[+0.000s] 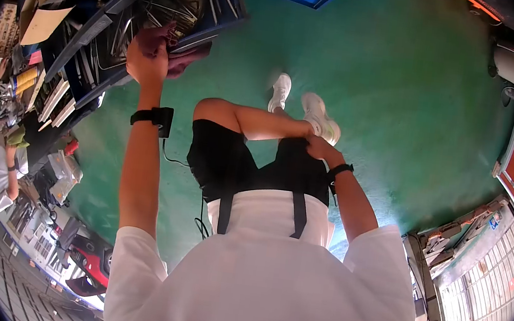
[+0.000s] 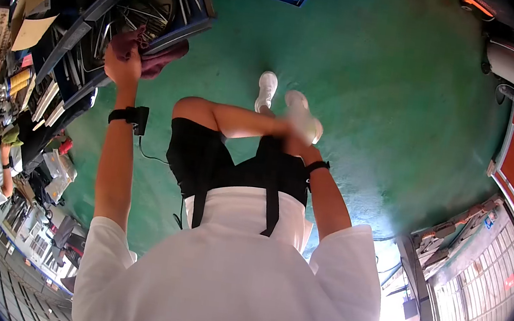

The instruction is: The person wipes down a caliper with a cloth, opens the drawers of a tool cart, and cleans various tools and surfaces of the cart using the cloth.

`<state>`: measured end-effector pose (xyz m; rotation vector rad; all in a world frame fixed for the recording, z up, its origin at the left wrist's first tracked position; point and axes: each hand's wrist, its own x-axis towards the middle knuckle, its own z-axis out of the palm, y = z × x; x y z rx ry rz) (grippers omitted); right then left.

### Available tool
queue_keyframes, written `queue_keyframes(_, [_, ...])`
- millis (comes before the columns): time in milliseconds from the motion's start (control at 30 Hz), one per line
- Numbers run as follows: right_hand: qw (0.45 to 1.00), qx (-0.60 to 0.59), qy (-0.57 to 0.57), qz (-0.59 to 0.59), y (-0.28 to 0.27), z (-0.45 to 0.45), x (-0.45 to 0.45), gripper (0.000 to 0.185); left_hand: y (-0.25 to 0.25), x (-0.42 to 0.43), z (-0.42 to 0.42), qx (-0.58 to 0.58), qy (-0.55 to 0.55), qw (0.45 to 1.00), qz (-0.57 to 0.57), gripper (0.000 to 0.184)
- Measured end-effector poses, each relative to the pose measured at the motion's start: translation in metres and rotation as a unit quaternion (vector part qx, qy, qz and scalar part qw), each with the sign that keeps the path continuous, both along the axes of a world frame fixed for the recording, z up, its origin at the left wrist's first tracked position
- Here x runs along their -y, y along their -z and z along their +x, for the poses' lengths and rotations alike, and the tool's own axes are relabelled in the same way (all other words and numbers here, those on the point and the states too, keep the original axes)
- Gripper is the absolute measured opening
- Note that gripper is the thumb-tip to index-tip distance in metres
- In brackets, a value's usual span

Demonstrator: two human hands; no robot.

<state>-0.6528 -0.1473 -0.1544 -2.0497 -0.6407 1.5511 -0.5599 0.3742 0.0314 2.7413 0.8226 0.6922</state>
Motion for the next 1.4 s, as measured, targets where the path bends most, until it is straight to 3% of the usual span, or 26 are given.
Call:
queue_keyframes(133, [1.000, 0.014, -0.005, -0.026, -0.014, 0.019, -0.025, 0.058, 0.016, -0.012, -0.004, 0.050, 0.001, 0.999, 0.004, 0.039])
queue_keyframes(200, [0.995, 0.063, -0.069, -0.039, -0.024, 0.039, -0.032, 0.054, 0.008, -0.007, -0.008, 0.027, 0.017, 0.999, -0.014, 0.043])
queue_keyframes(267, [0.989, 0.086, -0.106, -0.056, 0.002, 0.037, -0.022, 0.055, 0.010, -0.009, -0.010, 0.028, 0.022, 0.999, -0.010, 0.044])
queue_keyframes(367, [0.989, 0.085, -0.080, -0.093, 0.098, -0.005, 0.011, 0.056, 0.007, -0.006, -0.004, 0.010, 0.017, 1.000, -0.001, 0.046])
queue_keyframes(433, [0.981, 0.118, -0.119, -0.102, 0.046, 0.008, -0.006, 0.058, 0.011, -0.009, -0.008, 0.028, 0.032, 0.999, -0.009, 0.047])
queue_keyframes(533, [0.988, 0.029, -0.061, -0.137, 0.008, 0.020, -0.007, 0.068, 0.010, -0.006, -0.008, -0.003, 0.008, 1.000, 0.001, 0.050])
queue_keyframes(567, [0.991, 0.037, -0.038, -0.120, 0.000, 0.015, 0.002, 0.050, 0.010, -0.008, -0.005, 0.003, 0.009, 1.000, 0.002, 0.050])
queue_keyframes(600, [0.994, 0.045, -0.017, -0.101, -0.003, 0.016, 0.005, 0.037, 0.010, -0.008, -0.005, 0.007, 0.018, 1.000, 0.006, 0.052])
queue_keyframes(633, [0.994, 0.049, -0.020, -0.100, 0.002, 0.023, 0.003, 0.037, 0.011, -0.007, -0.007, 0.010, 0.025, 1.000, 0.010, 0.053])
queue_keyframes(700, [0.984, 0.098, -0.033, -0.144, 0.005, 0.035, 0.000, 0.062, 0.013, -0.004, -0.010, 0.010, 0.011, 1.000, 0.014, 0.054])
queue_keyframes(867, [0.984, 0.099, -0.034, -0.145, 0.024, 0.044, -0.020, 0.058, 0.013, -0.007, -0.005, -0.006, -0.005, 1.000, 0.006, 0.055])
queue_keyframes(933, [0.984, 0.167, -0.052, -0.040, 0.021, 0.030, -0.016, 0.053, 0.014, -0.005, -0.007, 0.010, 0.000, 1.000, 0.026, 0.055])
queue_keyframes(1067, [0.987, 0.148, -0.054, 0.017, -0.016, 0.043, -0.045, 0.041, 0.009, -0.003, -0.002, 0.016, 0.012, 0.999, 0.030, 0.050])
queue_keyframes(1133, [0.967, 0.165, -0.016, 0.194, -0.007, 0.043, -0.067, 0.029, 0.006, -0.004, -0.004, -0.046, -0.003, 0.999, 0.004, 0.042])
queue_keyframes(1167, [0.967, 0.161, -0.006, 0.196, -0.004, 0.036, -0.076, 0.029, 0.005, -0.003, -0.009, -0.051, 0.005, 0.999, 0.007, 0.042])
queue_keyframes(1233, [0.974, 0.210, -0.007, 0.078, -0.006, 0.047, -0.103, 0.026, -0.006, 0.011, 0.001, -0.073, -0.007, 0.997, 0.026, 0.039])
queue_keyframes(1267, [0.985, 0.160, -0.054, -0.014, -0.016, 0.056, -0.108, 0.033, -0.012, 0.018, 0.005, -0.073, -0.005, 0.997, 0.029, 0.039])
queue_keyframes(1333, [0.993, 0.110, -0.026, -0.026, -0.012, 0.055, -0.106, 0.040, -0.022, 0.036, 0.008, -0.097, 0.092, 0.991, 0.000, 0.043])
queue_keyframes(1400, [0.997, 0.064, 0.002, -0.042, -0.004, 0.050, -0.092, 0.047, -0.023, 0.064, 0.021, -0.071, 0.123, 0.990, -0.013, 0.047])
